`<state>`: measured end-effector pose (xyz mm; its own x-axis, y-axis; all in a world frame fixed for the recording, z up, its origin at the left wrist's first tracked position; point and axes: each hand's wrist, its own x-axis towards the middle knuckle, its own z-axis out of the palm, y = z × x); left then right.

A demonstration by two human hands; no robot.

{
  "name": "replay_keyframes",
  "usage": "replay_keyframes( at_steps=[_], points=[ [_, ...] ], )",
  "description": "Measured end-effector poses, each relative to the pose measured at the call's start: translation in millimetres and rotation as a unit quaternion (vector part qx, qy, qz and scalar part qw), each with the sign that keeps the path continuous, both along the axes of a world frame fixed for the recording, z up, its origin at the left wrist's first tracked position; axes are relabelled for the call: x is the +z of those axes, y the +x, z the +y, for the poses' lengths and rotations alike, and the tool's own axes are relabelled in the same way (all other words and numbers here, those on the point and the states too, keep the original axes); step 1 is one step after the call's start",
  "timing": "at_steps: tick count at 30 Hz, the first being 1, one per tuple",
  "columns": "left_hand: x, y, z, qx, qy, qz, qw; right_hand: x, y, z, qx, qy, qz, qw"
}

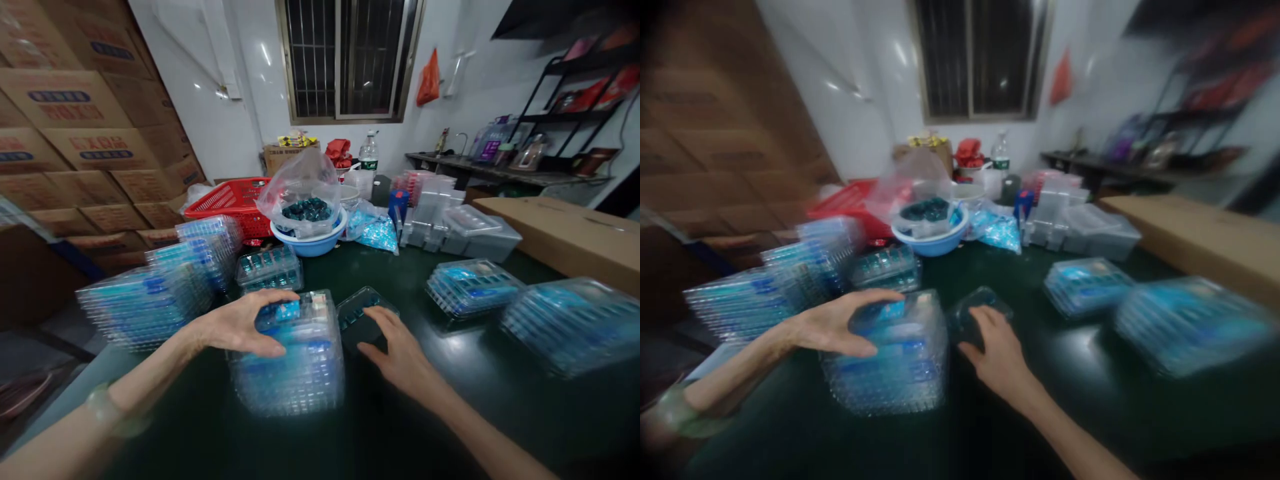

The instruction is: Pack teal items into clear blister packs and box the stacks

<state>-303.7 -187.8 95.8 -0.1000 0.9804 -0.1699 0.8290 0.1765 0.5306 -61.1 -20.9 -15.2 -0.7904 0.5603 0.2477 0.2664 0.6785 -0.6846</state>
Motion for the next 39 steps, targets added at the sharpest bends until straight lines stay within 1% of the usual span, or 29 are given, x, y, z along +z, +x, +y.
replay_keyframes(
  at_steps=[1,2,3,5,7,8,9,10,11,14,16,17,18,19,20,22,24,25,26,28,31,33,35,37,39],
  points=[
    [0.9,-2,-1,0.003,0.016,0.004,1.0,-6.8,4,6,-0.027,0.076,-0.022,0.996],
    [2.9,-3,-2,0.009,0.034,0.014,0.999,-13.4,8,12,-0.034,0.135,-0.048,0.989],
    [5.8,-3,-4,0.015,0.052,0.027,0.998,-19.4,10,17,-0.022,0.176,-0.075,0.981],
    [13.2,8,-10,0.033,0.103,0.071,0.992,-28.7,13,24,0.027,0.23,-0.116,0.966],
    [17.0,32,-17,0.049,0.162,0.127,0.977,-34.3,13,29,0.061,0.283,-0.129,0.948],
    [15.2,49,-20,0.052,0.187,0.151,0.969,-35.9,12,31,0.069,0.315,-0.128,0.938],
    [9.9,68,-22,0.051,0.206,0.171,0.962,-37.0,12,33,0.075,0.346,-0.126,0.927],
    [0.9,87,-24,0.049,0.224,0.188,0.955,-37.9,12,35,0.08,0.371,-0.124,0.917],
    [-11.6,107,-24,0.036,0.241,0.2,0.949,-38.5,13,37,0.083,0.39,-0.123,0.909],
    [-61.2,154,-13,-0.023,0.264,0.199,0.943,-39.5,22,47,0.068,0.41,-0.127,0.901],
    [-91.5,174,1,-0.071,0.241,0.185,0.95,-38.1,33,54,0.05,0.417,-0.13,0.898],
    [-102.4,181,9,-0.086,0.215,0.175,0.957,-36.3,39,57,0.042,0.419,-0.133,0.897],
    [-109.8,187,17,-0.091,0.186,0.165,0.964,-33.6,46,59,0.035,0.421,-0.134,0.896],
    [-114.0,191,25,-0.089,0.157,0.155,0.971,-29.9,54,61,0.029,0.424,-0.134,0.895],
    [-115.6,195,32,-0.081,0.129,0.147,0.977,-25.2,61,61,0.022,0.429,-0.132,0.893],
    [-114.3,200,42,-0.07,0.088,0.136,0.984,-13.2,76,57,0.01,0.438,-0.126,0.89],
    [-112.0,202,47,-0.065,0.073,0.123,0.988,1.5,90,50,-0.004,0.446,-0.114,0.888],
    [-111.5,202,48,-0.057,0.082,0.114,0.989,9.3,97,45,-0.013,0.445,-0.105,0.889],
    [-111.2,202,47,-0.041,0.102,0.102,0.989,17.2,104,40,-0.023,0.443,-0.093,0.891],
    [-109.9,201,45,0.015,0.172,0.073,0.982,32.3,116,29,-0.038,0.435,-0.063,0.897],
    [-102.3,201,40,0.098,0.272,0.028,0.957,51.2,132,13,-0.025,0.407,-0.014,0.913],
    [-93.6,203,38,0.12,0.318,0.012,0.94,61.8,140,4,0.007,0.372,0.01,0.928],
    [-84.7,207,35,0.12,0.345,0.007,0.931,71.8,145,-3,0.039,0.317,0.023,0.947],
    [-77.8,212,30,0.122,0.349,-0.002,0.929,81.0,146,-8,0.059,0.252,0.024,0.966],
    [-74.5,215,25,0.14,0.33,-0.025,0.933,86.8,142,-10,0.065,0.182,0.02,0.981]
  ],
)
